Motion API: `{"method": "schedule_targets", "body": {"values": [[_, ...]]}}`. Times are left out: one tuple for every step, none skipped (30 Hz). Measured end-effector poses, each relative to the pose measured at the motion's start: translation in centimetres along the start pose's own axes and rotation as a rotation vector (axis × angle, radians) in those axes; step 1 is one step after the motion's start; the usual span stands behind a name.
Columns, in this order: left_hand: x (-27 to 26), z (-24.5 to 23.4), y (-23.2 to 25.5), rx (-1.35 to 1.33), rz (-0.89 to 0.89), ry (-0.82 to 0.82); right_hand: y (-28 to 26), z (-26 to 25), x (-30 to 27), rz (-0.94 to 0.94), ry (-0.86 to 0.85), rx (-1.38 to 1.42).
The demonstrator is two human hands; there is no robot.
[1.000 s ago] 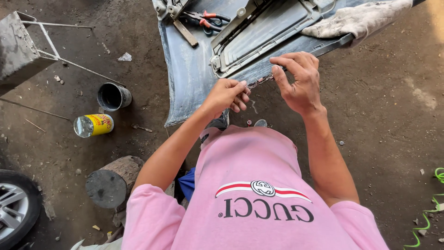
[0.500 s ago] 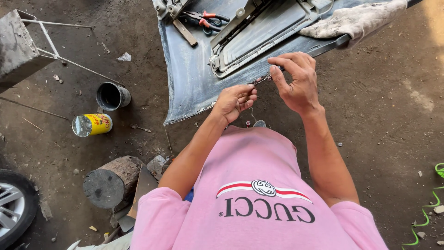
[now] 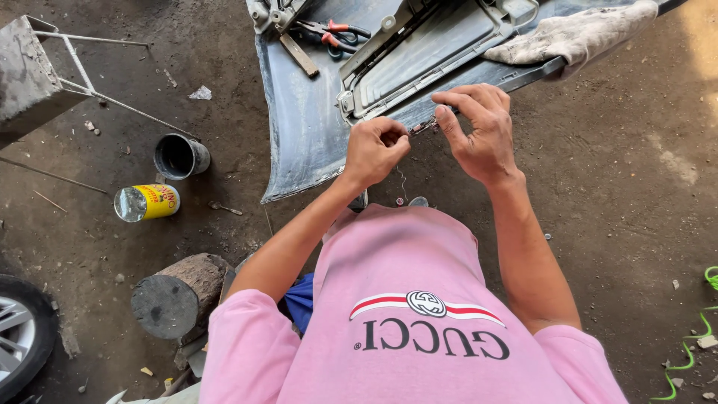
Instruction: The person works on a large, detached car bumper, using their hands to pull and remove small pieces of debris from the edge. They then use a pair of pliers to grip and extract additional fragments from the bumper's surface.
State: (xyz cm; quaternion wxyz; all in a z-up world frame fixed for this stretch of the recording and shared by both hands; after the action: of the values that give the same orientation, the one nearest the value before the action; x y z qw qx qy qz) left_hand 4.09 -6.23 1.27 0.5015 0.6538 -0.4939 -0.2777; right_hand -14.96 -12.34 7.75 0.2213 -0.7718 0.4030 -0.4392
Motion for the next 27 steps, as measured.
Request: {"method": "schedule_targets", "body": {"values": [[0.3,-0.4,0.0,-0.001,0.002,0.0,0.0,0.0,0.0,-0.002,0.001,-0.001],[0.4,-0.5,0.9,0.116,0.282,-0.054,0.1,0.0,0.0,0.007,0.01,-0.001],[0.2,-0.6,1.7,0.232,0.561,-0.112,0.1,0.0,0.0,0.016,0.018,-0.002],[0.7,-0.9,1.4,0.231,0.561,-0.11,0.1,-0.1,0.0,0.015,0.017,-0.002],[0.9,-0.8,1.3,0.276,0.667,-0.201,0.2,-0.1,0.1,0.013,0.018,-0.003],[1.0,-0.7,1.2,0.32,0.773,-0.291,0.2,-0.1,0.1,0.01,0.019,-0.002],[1.0,-0.7,1.2,0.32,0.774,-0.289,0.1,-0.2,0.2,0.009,0.018,-0.003],[1.1,-0.9,1.1,0.312,0.758,-0.255,0.0,-0.3,0.3,0.013,0.017,-0.001],[1.2,-1.0,1.1,0.304,0.743,-0.221,-0.1,-0.4,0.4,0.018,0.016,0.002],[1.2,-1.1,1.4,0.302,0.743,-0.221,-0.1,-0.4,0.3,0.018,0.015,0.0],[1.4,-1.3,1.5,0.264,0.687,-0.187,-0.2,-0.4,0.3,0.012,0.019,0.003],[1.6,-1.5,1.7,0.225,0.627,-0.152,-0.3,-0.3,0.3,0.005,0.019,0.008],[1.8,-1.5,1.7,0.223,0.624,-0.15,-0.1,-0.1,0.2,0.005,0.015,0.007],[2.1,-1.5,1.7,0.201,0.583,-0.142,0.0,0.1,-0.1,-0.004,0.007,0.009],[2.4,-1.5,1.7,0.178,0.543,-0.135,0.1,0.3,-0.3,-0.013,-0.001,0.012],[2.6,-1.6,1.4,0.175,0.541,-0.133,0.2,0.3,-0.4,-0.014,-0.005,0.009],[3.0,-1.5,0.7,0.118,0.426,-0.201,0.3,0.2,-0.4,-0.009,-0.003,0.013],[3.2,-1.5,0.0,0.064,0.311,-0.27,0.3,0.3,-0.5,-0.004,0.002,0.018],[3.3,-1.5,-0.3,0.064,0.311,-0.27,0.3,0.3,-0.4,-0.004,0.001,0.018],[3.5,-1.4,-0.9,0.028,0.197,-0.309,0.2,0.2,-0.4,-0.002,-0.001,0.025],[3.5,-1.2,-1.6,-0.007,0.084,-0.349,0.3,0.2,-0.4,0.0,-0.003,0.032],[3.5,-1.2,-1.7,-0.011,0.083,-0.351,0.2,0.1,-0.4,0.002,-0.004,0.028],[3.5,-1.1,-2.2,-0.021,-0.041,-0.384,0.2,0.1,-0.4,0.022,-0.012,0.025],[3.5,-1.1,-2.7,-0.03,-0.163,-0.414,0.2,0.1,-0.2,0.04,-0.018,0.023],[3.7,-1.3,-2.6,-0.033,-0.161,-0.415,0.3,0.2,-0.1,0.039,-0.018,0.02],[3.6,-1.4,-2.5,-0.052,-0.142,-0.44,0.3,0.2,-0.2,0.023,-0.018,0.016],[3.6,-1.4,-2.4,-0.07,-0.122,-0.465,0.3,0.2,-0.3,0.007,-0.018,0.013]]}}
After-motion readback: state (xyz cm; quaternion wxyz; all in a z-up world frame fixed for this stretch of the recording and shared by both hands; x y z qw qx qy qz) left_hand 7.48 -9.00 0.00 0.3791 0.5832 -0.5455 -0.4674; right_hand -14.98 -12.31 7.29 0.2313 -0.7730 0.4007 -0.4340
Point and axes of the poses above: each hand's wrist, its own x-axis towards the middle knuckle, its own z-axis out of the palm, y = z × x, the point moved 4 cm from there along x, towards the middle knuckle, and after that the axes turned 13 degrees about y, right-handed, at the moved point
